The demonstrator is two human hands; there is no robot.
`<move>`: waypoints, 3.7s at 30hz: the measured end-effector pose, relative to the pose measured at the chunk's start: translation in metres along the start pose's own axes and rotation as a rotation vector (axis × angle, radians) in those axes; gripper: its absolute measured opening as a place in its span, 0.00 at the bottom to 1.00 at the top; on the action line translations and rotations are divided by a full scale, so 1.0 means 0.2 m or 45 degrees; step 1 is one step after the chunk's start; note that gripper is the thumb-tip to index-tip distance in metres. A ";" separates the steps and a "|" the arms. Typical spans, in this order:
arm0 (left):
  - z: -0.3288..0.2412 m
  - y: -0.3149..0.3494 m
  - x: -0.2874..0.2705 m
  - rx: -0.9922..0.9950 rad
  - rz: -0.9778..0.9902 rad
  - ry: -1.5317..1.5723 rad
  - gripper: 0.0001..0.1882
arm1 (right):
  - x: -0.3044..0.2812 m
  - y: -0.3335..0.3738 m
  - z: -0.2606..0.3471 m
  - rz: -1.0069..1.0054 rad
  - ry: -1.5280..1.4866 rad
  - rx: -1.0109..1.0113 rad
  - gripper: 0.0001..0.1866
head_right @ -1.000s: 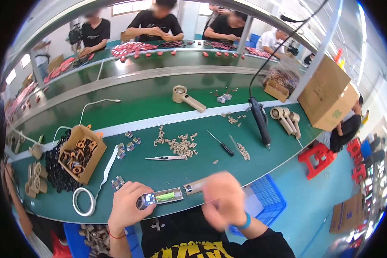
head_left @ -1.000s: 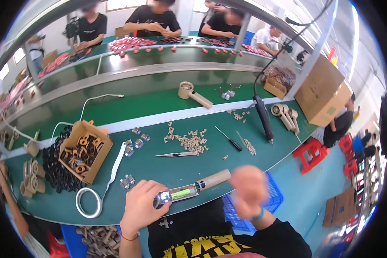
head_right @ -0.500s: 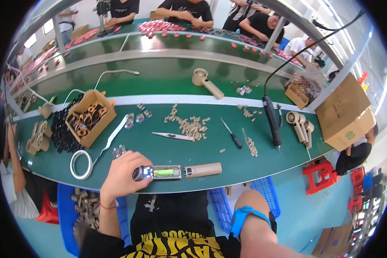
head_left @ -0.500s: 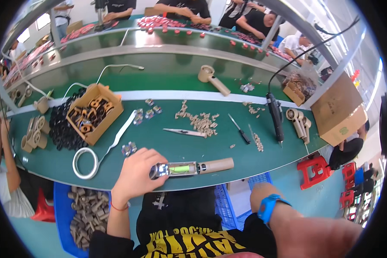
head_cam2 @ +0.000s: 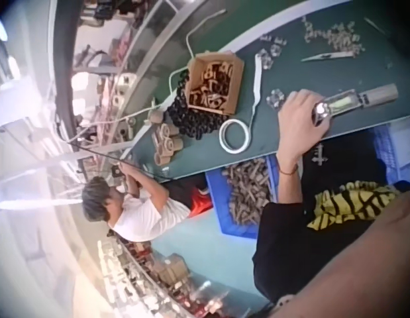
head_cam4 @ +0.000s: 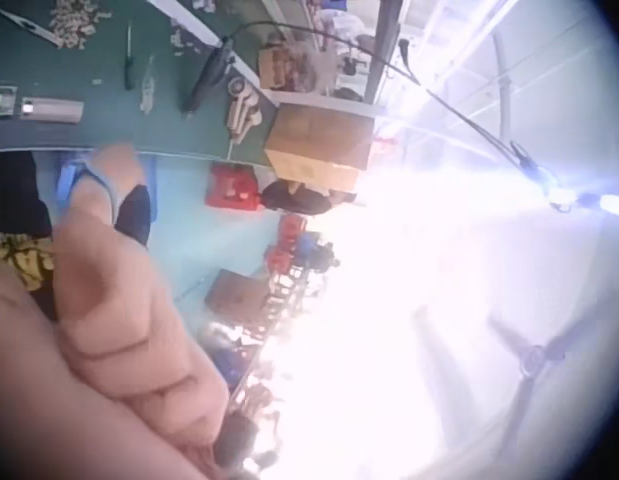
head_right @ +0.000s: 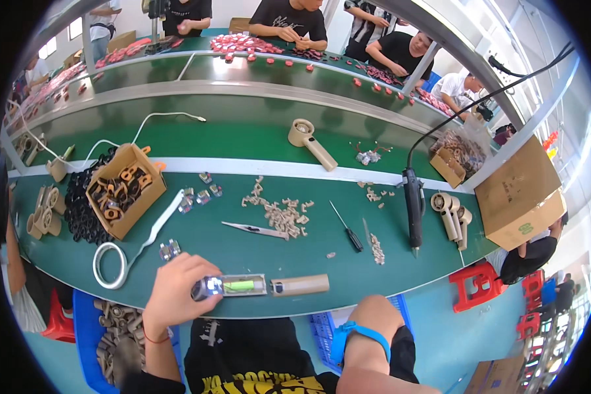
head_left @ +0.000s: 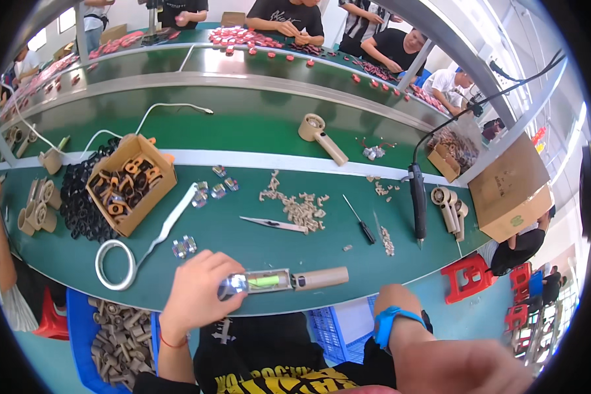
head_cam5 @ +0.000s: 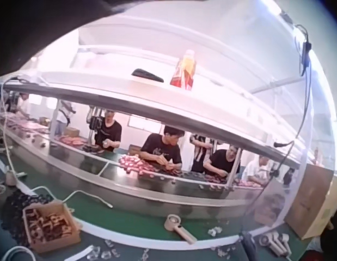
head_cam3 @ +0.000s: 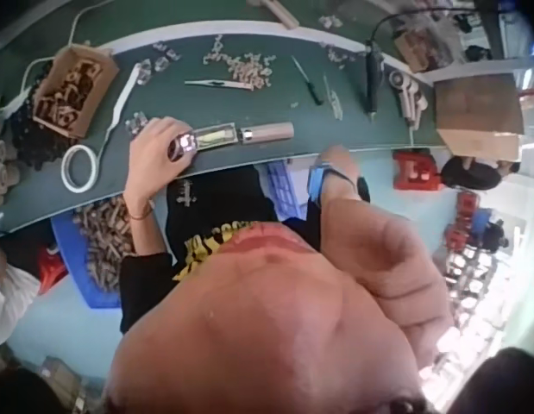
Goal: Assembling a handheld rechargeable fan by installing the motor, battery, and circuit board into the housing and securing it with screws.
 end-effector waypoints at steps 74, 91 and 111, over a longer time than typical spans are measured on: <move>0.07 -0.05 0.06 -0.125 0.209 0.247 0.39 | -0.36 0.90 -0.25 1.386 0.790 1.544 0.30; 0.07 -0.07 0.08 -0.114 0.215 0.206 0.38 | -0.27 1.03 -0.14 1.349 1.068 1.358 0.24; 0.09 -0.05 0.07 -0.055 0.170 0.263 0.37 | -0.28 0.92 -0.18 1.401 0.920 1.609 0.27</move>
Point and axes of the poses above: each hand's wrist, its own y-axis away from the middle knuckle, its own x-axis out of the palm, z = x × y, the point moved 3 cm from there along -y, towards the middle knuckle, and after that the axes turned 11 degrees about -z, right-handed, at the moved point
